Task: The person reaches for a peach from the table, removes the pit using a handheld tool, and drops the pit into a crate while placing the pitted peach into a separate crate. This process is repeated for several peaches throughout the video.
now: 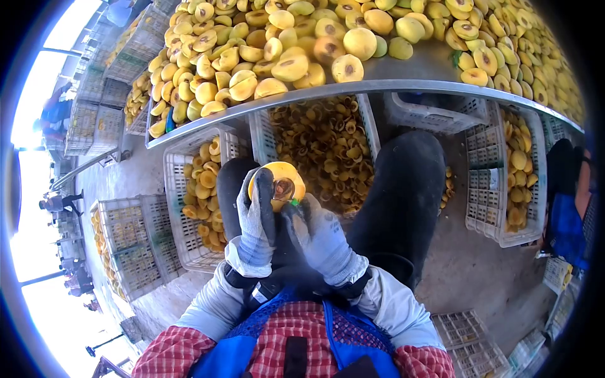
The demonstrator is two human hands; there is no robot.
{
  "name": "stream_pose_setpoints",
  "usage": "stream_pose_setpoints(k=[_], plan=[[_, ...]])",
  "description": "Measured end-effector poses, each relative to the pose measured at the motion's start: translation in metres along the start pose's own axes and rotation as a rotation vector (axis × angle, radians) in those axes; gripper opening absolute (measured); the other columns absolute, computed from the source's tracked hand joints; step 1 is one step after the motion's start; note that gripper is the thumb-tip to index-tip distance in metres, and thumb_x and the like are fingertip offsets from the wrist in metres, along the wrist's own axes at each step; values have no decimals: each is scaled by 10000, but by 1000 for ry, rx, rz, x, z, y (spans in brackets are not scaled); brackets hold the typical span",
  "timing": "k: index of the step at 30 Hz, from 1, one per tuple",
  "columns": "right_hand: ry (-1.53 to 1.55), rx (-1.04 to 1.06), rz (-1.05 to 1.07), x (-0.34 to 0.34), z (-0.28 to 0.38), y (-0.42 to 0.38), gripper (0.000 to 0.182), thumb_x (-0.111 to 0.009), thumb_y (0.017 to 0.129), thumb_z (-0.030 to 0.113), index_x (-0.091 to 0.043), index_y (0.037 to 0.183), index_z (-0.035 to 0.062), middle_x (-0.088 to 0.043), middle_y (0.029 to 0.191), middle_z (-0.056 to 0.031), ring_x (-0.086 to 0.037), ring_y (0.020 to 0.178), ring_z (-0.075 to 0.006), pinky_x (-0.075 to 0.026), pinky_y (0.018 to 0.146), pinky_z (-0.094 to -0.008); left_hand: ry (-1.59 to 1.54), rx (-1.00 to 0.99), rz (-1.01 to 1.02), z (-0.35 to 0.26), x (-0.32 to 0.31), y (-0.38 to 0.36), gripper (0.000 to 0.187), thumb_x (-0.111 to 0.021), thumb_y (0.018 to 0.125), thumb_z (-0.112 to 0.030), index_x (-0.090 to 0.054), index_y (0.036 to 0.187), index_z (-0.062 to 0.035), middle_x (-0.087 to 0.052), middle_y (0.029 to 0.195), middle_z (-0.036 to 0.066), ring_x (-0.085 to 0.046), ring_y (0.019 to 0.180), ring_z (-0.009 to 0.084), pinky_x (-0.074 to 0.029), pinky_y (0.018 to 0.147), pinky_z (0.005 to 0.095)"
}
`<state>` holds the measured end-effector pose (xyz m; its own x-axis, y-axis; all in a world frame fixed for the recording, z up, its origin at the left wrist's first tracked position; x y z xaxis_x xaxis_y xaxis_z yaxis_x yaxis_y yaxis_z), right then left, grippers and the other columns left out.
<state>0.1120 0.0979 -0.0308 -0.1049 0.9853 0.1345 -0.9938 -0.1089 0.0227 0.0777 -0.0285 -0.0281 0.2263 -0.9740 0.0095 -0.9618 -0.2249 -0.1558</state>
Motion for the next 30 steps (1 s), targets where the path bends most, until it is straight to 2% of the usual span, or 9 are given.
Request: stream_pose_setpoints(k=[3,9,14,18,20,23,25,28,30], plan=[[77,35,-32,-4,1,-8,431,-483,927,184,-412,1258,-82,-590,890,-187,-578,742,-273,-455,678,-371,-30,-12,-44,2,-4,-3,393,-531,931,-380,-568,1086,-21,-614,968,58,-582,863,119,-480,784,242],[98,11,28,-7,-1,-11,397,-469,938,157,-416,1255,-76,-542,1036,-204,-549,865,-274,-452,716,-367,-120,-135,-41,-9,-13,-9,299,-570,925,-246,-567,1070,15,-610,975,82,-572,881,126,-467,793,247],[106,109,-1,-7,-4,-10,267,-463,918,221,-508,1027,-19,-548,698,-108,-535,571,-223,-429,534,-303,-65,-80,140,-11,-13,-2,288,-591,911,-223,-569,1072,15,-616,967,77,-582,855,120,-471,770,229],[1709,-816,541,-17,8,-20,476,-404,920,559,-486,849,95,-427,517,14,-362,344,-65,-297,305,-192,-142,88,437,-11,-16,12,299,-581,916,-260,-575,1067,-2,-614,923,57,-578,806,103,-476,740,225],[2159,-767,695,-23,6,-20,474,-429,908,564,-480,878,93,-431,524,15,-404,361,-58,-329,308,-190,-263,253,495,1,-22,13,329,-515,949,-316,-578,1069,-17,-607,916,38,-567,788,98,-475,714,225],[2127,-620,716,-26,5,-18,479,-448,901,560,-462,868,82,-438,523,15,-433,373,-65,-355,312,-189,-629,523,329,64,-20,0,434,-434,965,-415,-570,1082,-20,-617,919,41,-583,787,118,-463,745,208],[2141,-520,734,-23,-2,-10,490,-428,913,552,-460,875,64,-453,532,8,-433,368,-71,-361,310,-195,-60,222,33,34,7,-9,495,-483,928,-471,-556,1088,-7,-622,962,60,-595,846,141,-479,759,254],[1988,-810,570,-24,-33,-18,479,-376,954,499,-523,923,44,-445,572,5,-401,390,-70,-340,325,-185,-245,14,-281,9,100,35,495,-548,892,-453,-549,1100,-4,-617,994,110,-607,877,203,-492,804,330],[1809,-793,553,-23,-33,-19,482,-376,955,499,-539,931,46,-440,574,4,-386,397,-70,-317,328,-181,893,-364,-319,1,180,72,448,-611,856,-388,-553,1114,-26,-618,989,155,-606,842,258,-491,809,360]])
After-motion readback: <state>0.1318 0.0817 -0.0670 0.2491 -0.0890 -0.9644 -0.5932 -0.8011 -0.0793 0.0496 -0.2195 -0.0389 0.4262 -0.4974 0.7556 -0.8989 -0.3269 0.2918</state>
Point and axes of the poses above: each hand's wrist, its own y-axis towards the middle knuckle, its own x-axis out of the back of the hand, z = x × y, the point moved 3 cm from there along y, towards the middle knuckle
